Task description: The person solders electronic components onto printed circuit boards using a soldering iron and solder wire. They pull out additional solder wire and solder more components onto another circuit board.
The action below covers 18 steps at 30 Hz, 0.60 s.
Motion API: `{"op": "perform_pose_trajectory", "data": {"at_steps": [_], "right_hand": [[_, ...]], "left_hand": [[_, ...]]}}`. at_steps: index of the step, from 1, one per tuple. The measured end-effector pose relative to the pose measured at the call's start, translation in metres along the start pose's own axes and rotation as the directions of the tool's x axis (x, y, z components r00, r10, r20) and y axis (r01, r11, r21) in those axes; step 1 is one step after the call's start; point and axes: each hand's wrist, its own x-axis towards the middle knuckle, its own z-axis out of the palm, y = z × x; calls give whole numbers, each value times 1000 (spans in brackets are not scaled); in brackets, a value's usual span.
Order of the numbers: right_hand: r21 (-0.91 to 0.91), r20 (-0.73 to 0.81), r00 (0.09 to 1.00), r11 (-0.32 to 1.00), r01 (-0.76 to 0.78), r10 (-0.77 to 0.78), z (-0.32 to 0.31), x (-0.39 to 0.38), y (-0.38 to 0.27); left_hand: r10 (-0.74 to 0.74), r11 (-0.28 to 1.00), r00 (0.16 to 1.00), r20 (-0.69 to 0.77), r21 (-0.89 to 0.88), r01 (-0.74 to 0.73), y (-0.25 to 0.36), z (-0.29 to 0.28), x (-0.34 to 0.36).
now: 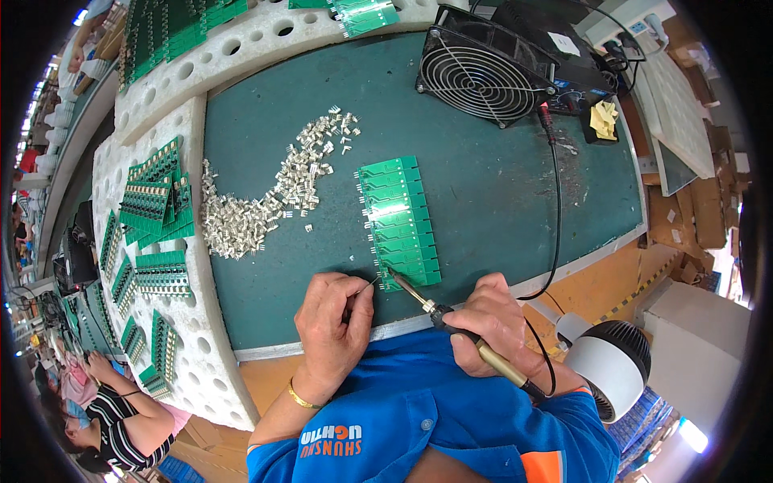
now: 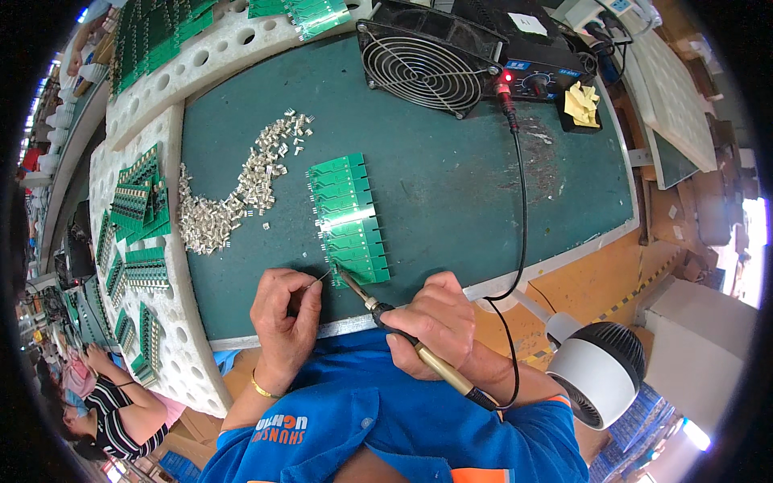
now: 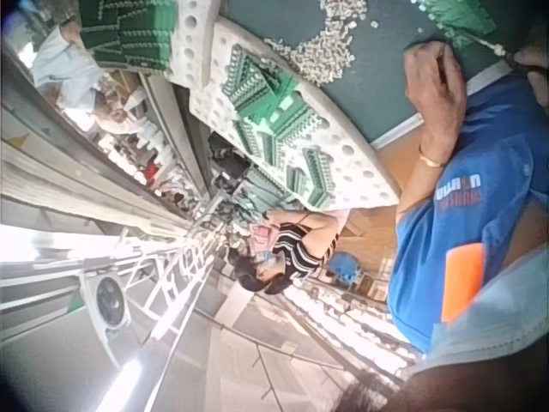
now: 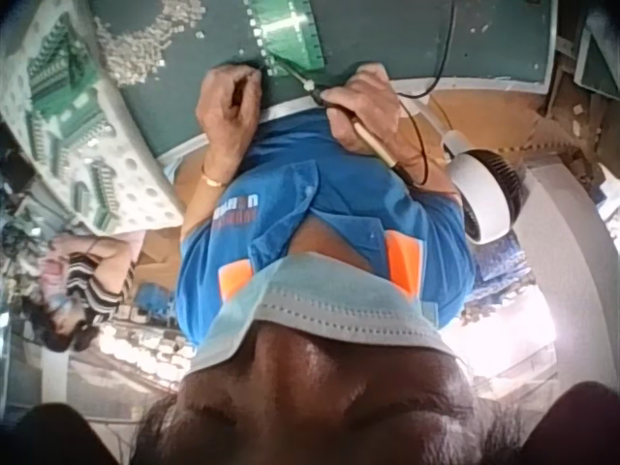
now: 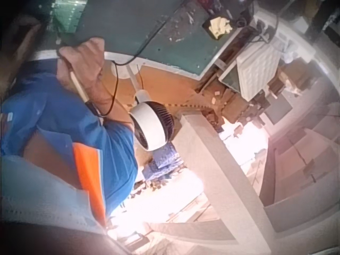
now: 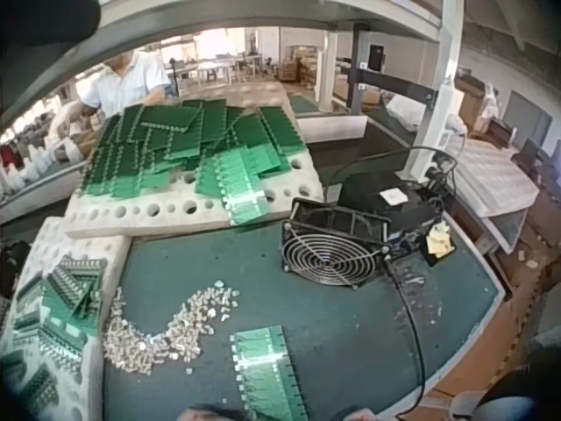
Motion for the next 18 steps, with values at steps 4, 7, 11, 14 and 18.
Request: {"op": "perform_pose_trajectory", "data": {"at_steps": [4, 7, 11, 14, 18], "right_hand": [[23, 1, 1000, 1000, -6, 6, 1, -1, -1], [15, -4, 1000, 1000, -5, 5, 1, -2, -1], [13, -3, 1000, 1000, -4, 5, 3, -4, 1], [2, 1, 1000, 1000, -13, 13, 4, -5, 1], [-1, 6, 1000, 1000, -16, 16, 4, -4, 0]], "left_hand": [[14, 1000, 1000, -7, 24, -14, -1, 0, -2], [4, 1000, 1000, -5, 20, -4, -1, 2, -3], [-8, 1000, 1000, -10, 12, 8, -2, 2, -4], [56, 998, 998, -22, 27, -55, -2, 3, -3], [13, 1000, 1000, -25, 28, -12, 1, 2, -3]]}}
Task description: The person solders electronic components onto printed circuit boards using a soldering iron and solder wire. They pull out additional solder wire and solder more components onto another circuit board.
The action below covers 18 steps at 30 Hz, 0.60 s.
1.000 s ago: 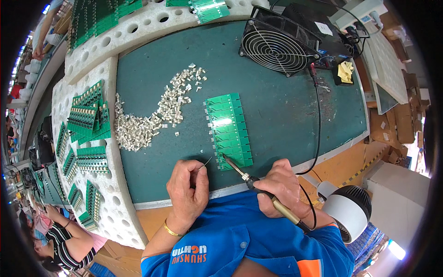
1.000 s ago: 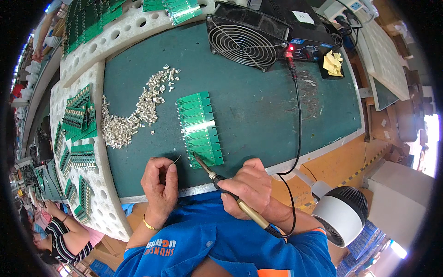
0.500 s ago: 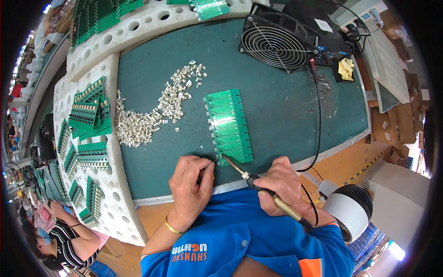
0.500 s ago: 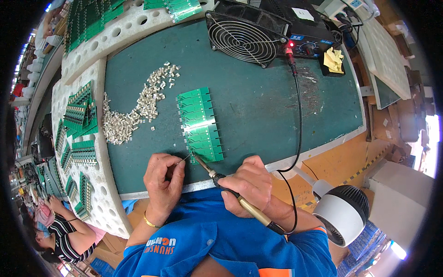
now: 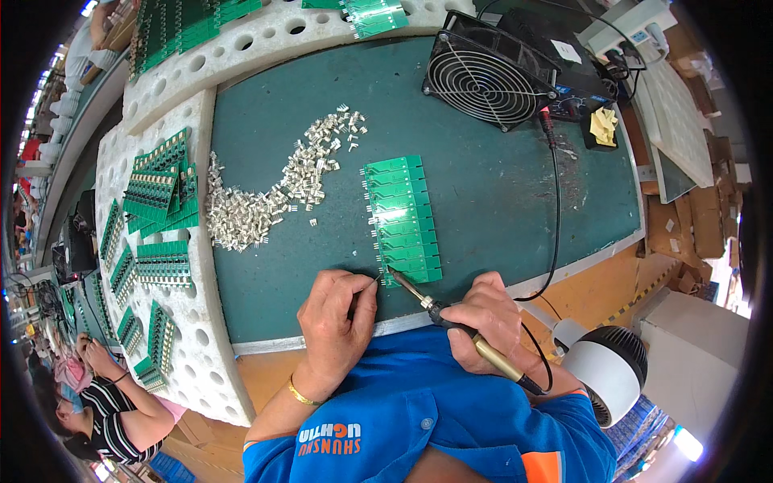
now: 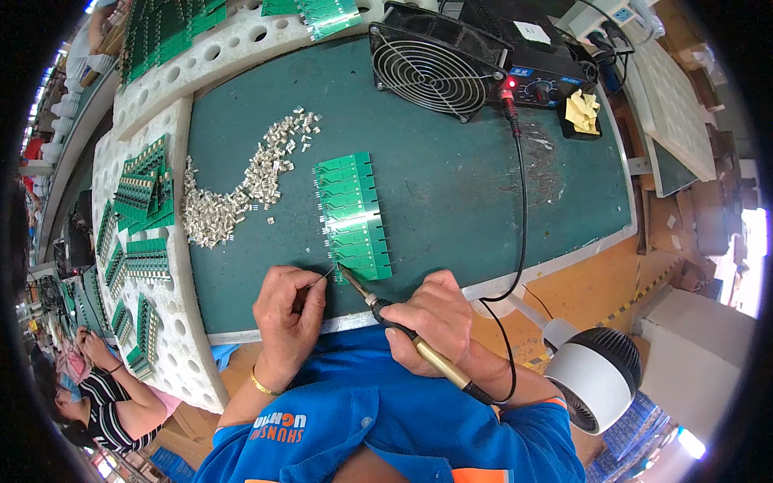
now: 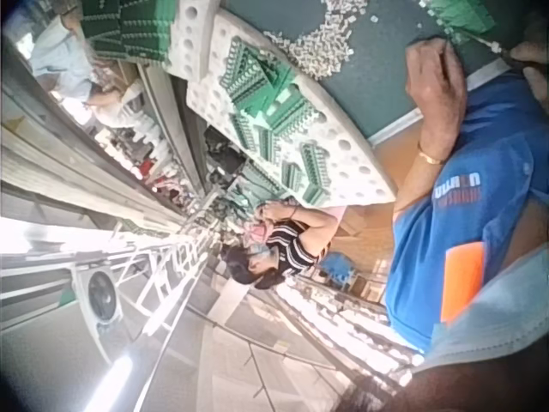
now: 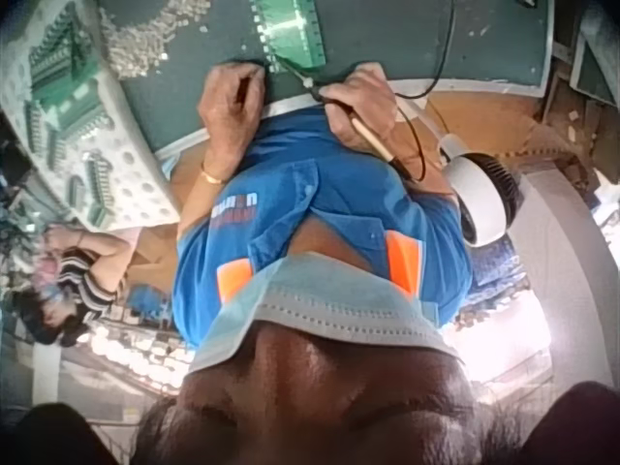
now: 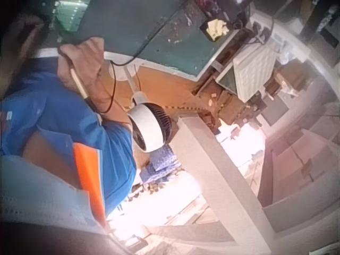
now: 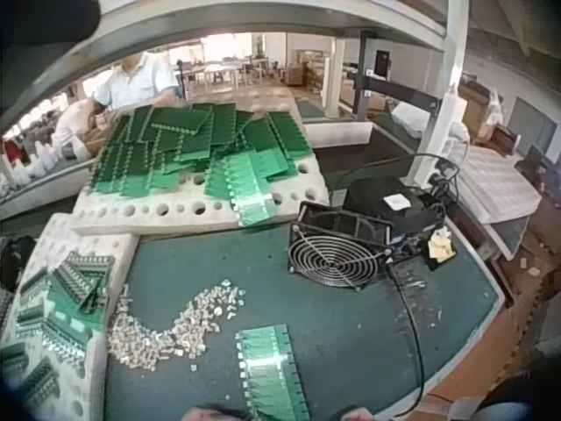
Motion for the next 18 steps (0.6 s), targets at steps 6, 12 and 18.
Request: {"op": "perform_pose_trajectory", "data": {"at_steps": [6, 12, 18], "right_hand": [[2, 3, 1000, 1000, 7, -7, 0, 1, 1], [-9, -2, 1000, 1000, 7, -7, 1, 1, 0], [-24, 5, 1000, 1000, 14, -14, 0, 1, -1]], "left_hand": [[4, 1000, 1000, 1, 5, -4, 1, 1, 0], [38, 999, 999, 9, 26, -39, 0, 2, 1], [39, 999, 999, 7, 32, -39, 2, 4, 3]]}}
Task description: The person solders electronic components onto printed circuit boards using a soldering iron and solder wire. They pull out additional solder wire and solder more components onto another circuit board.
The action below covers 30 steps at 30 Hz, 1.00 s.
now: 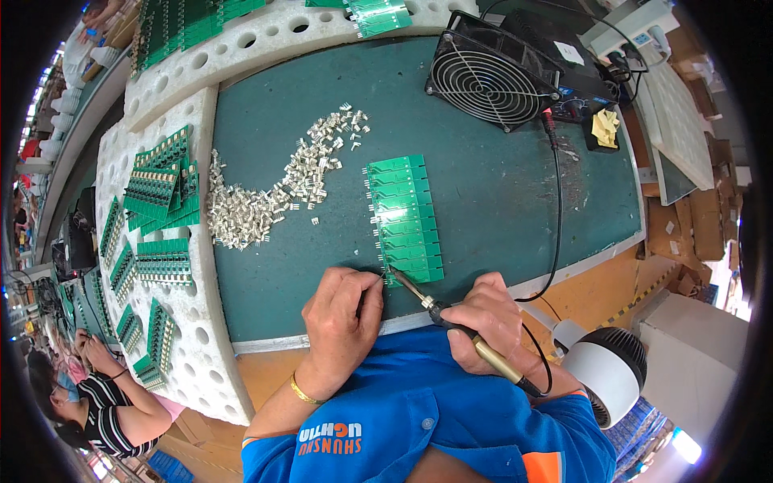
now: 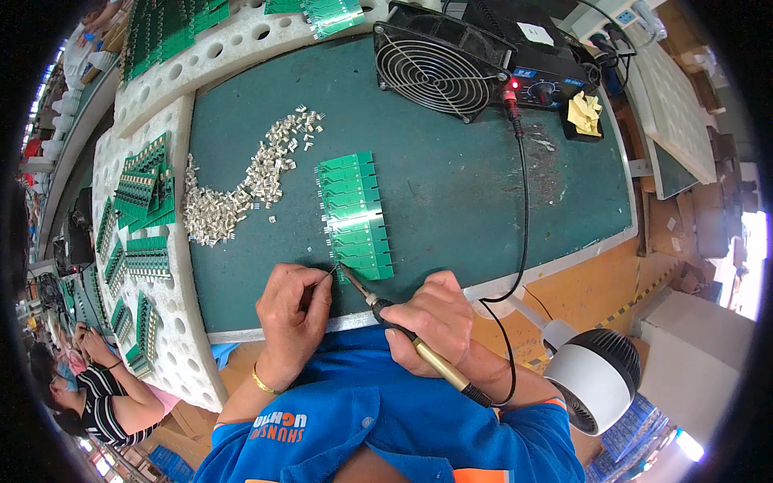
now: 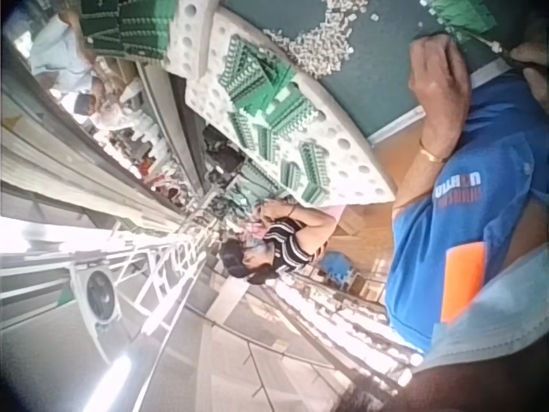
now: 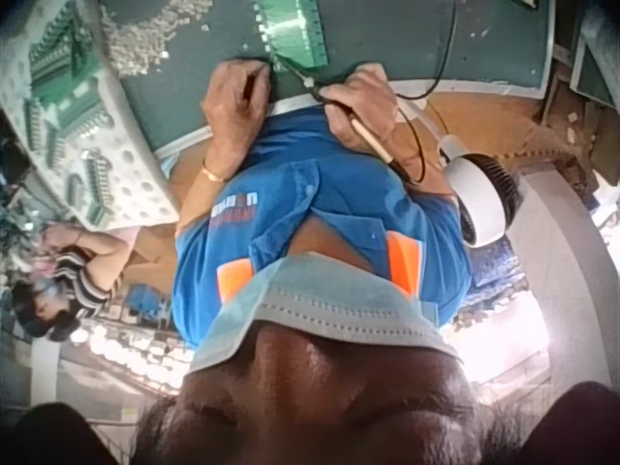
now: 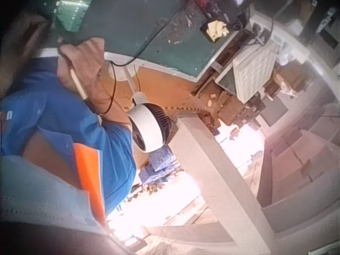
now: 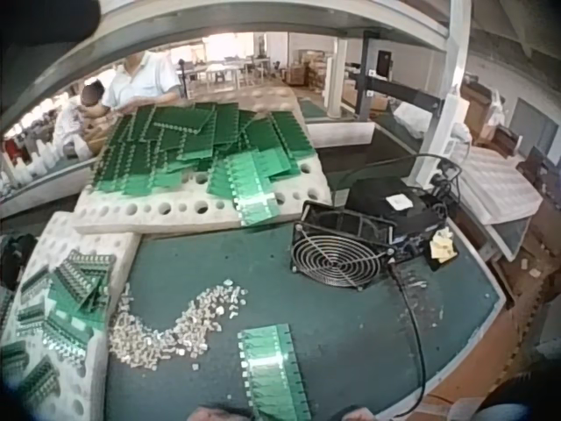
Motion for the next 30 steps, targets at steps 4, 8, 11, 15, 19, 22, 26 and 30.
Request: {"op": "perform_pose_trajectory", "data": {"at_steps": [4, 8, 11, 15, 19, 22, 26, 30], "right_hand": [[-16, 16, 1000, 1000, 10, -9, 0, 1, -1], [-12, 28, 1000, 1000, 3, -2, -2, 1, -2], [-18, 23, 1000, 1000, 8, -7, -2, 2, -1], [-22, 20, 1000, 1000, 3, -2, -1, 2, -1], [-20, 24, 1000, 1000, -4, 5, -1, 1, -1], [-25, 19, 1000, 1000, -1, 2, 0, 0, -2], [-22, 32, 1000, 1000, 2, -1, -2, 0, -3], [-38, 55, 999, 999, 0, 2, -3, -1, -5]], "left_hand": [[-22, 1000, 1000, 21, -10, 22, 1, -1, 0], [-10, 1000, 1000, 14, -13, 10, -1, 0, -1], [-9, 1000, 1000, -10, -30, 9, 0, 1, 0], [-8, 999, 1000, -17, -33, 7, -1, 2, -1], [-16, 999, 1000, -8, -43, 16, -1, 2, -1], [14, 999, 1000, 13, -35, -14, -2, 0, -2], [5, 999, 1000, 12, -44, -5, -3, 1, -3], [-28, 997, 999, 18, -75, 29, -3, 1, -4]]}}
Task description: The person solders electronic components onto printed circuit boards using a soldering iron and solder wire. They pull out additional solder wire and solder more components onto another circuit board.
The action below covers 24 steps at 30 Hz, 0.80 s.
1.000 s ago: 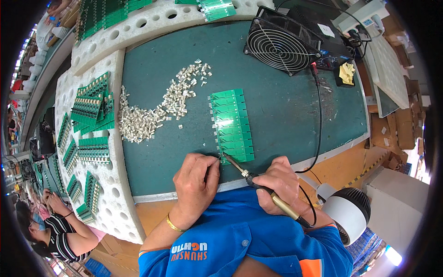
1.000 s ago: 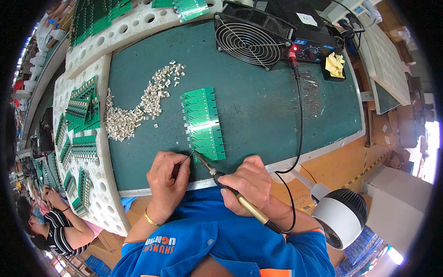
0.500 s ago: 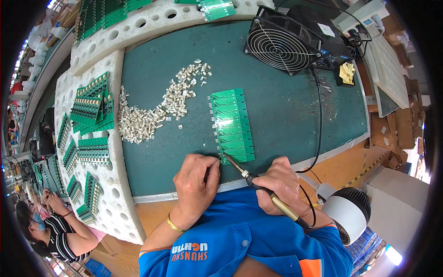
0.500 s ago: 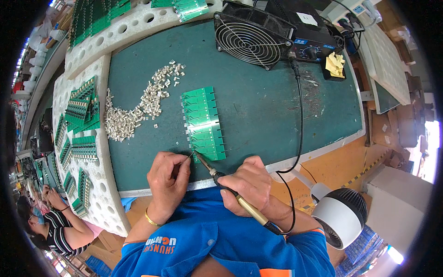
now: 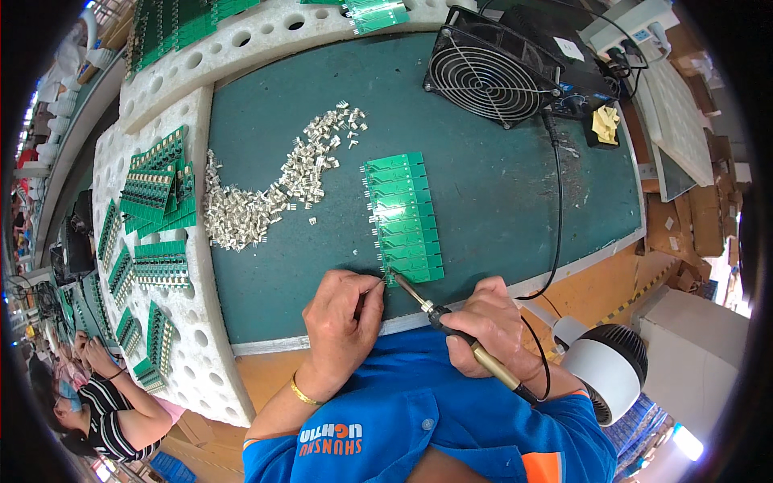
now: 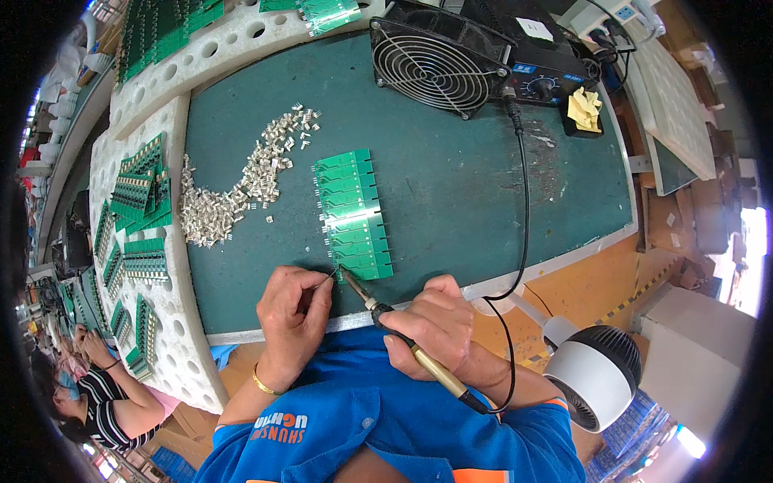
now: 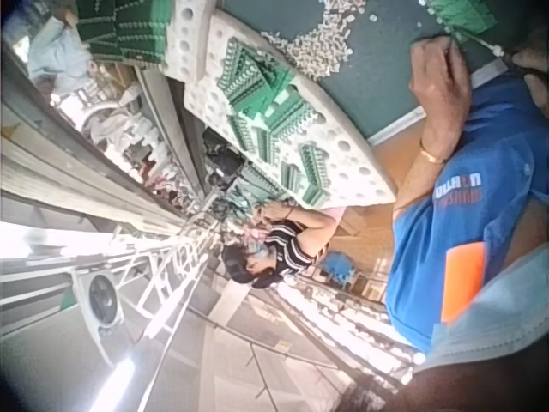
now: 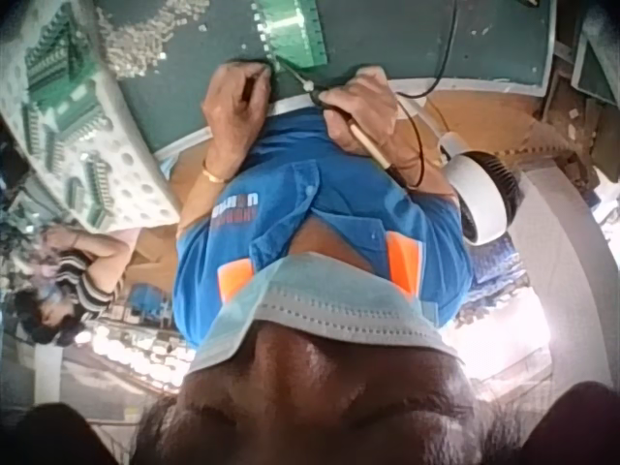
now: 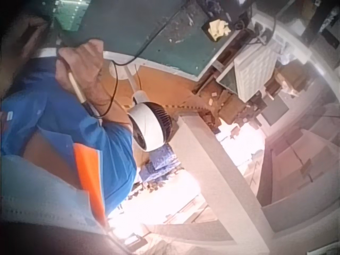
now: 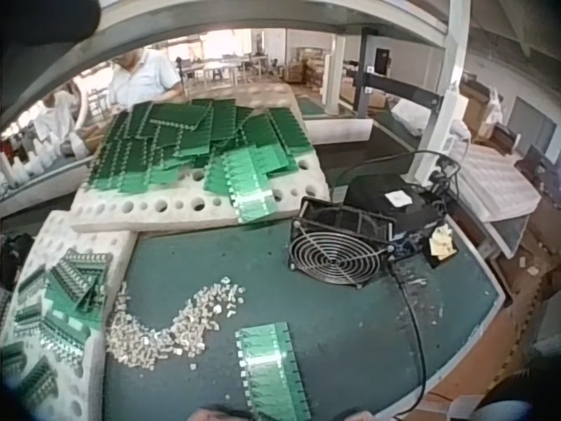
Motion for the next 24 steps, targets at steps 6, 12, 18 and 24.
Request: {"op": "perform_pose_trajectory", "data": {"at_steps": [6, 12, 18, 24], "right_hand": [[-29, 13, 1000, 999, 21, -20, 1, -1, -3], [-45, 14, 999, 999, 30, -29, 1, -3, -2], [-43, 5, 1000, 999, 29, -29, 2, -3, -2], [-41, 15, 1000, 999, 27, -27, 2, -3, -2]], "left_hand": [[-12, 1000, 1000, -5, -10, 12, 0, 1, 0], [-10, 1000, 1000, 4, 12, 10, 2, -1, 1], [-8, 1000, 1000, 6, 17, 8, 1, 0, 1], [15, 1000, 1000, -4, 24, -15, -1, 1, 2]]}}
